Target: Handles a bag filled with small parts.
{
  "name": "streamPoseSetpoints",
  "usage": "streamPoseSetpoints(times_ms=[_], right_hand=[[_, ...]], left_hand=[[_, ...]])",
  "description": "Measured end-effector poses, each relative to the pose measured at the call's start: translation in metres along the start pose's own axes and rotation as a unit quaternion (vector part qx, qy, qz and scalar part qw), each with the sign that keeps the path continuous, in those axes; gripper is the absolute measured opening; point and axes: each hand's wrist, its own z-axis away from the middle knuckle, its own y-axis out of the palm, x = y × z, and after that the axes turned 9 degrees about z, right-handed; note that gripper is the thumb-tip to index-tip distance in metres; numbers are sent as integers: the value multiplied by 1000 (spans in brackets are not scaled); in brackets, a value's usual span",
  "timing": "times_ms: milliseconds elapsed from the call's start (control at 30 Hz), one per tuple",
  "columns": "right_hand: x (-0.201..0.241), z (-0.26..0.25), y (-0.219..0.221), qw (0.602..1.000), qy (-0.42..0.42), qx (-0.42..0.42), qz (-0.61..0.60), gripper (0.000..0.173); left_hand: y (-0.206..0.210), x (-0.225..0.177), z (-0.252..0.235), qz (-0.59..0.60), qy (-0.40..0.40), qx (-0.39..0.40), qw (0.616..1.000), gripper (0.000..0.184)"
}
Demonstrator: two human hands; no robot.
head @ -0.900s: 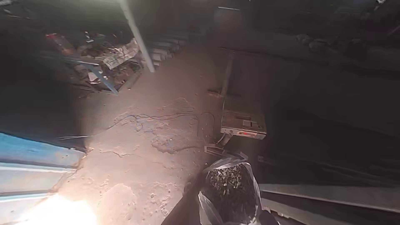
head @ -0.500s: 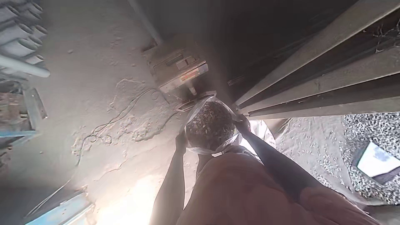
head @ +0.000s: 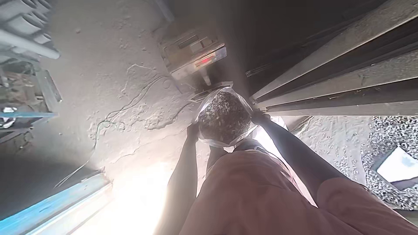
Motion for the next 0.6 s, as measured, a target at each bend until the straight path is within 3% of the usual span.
streamPoseSetpoints(times_ms=[100, 300, 433, 600], right_hand=[[9, 10, -6, 999, -6, 29, 22, 40], [-5, -9, 27, 990, -7, 71, -124, 46], [-12, -4, 40, 995, -36, 79, -49, 42], [15, -9, 51, 992, 43, 104, 62, 42]], left_hand=[[-1, 11, -4, 40, 28, 8, 999, 47], [-6, 37, -5, 58, 25, 60, 996, 39], [-13, 42, 2, 92, -24, 127, 987, 46], [-21, 30, -3, 192, -94, 137, 967, 48]])
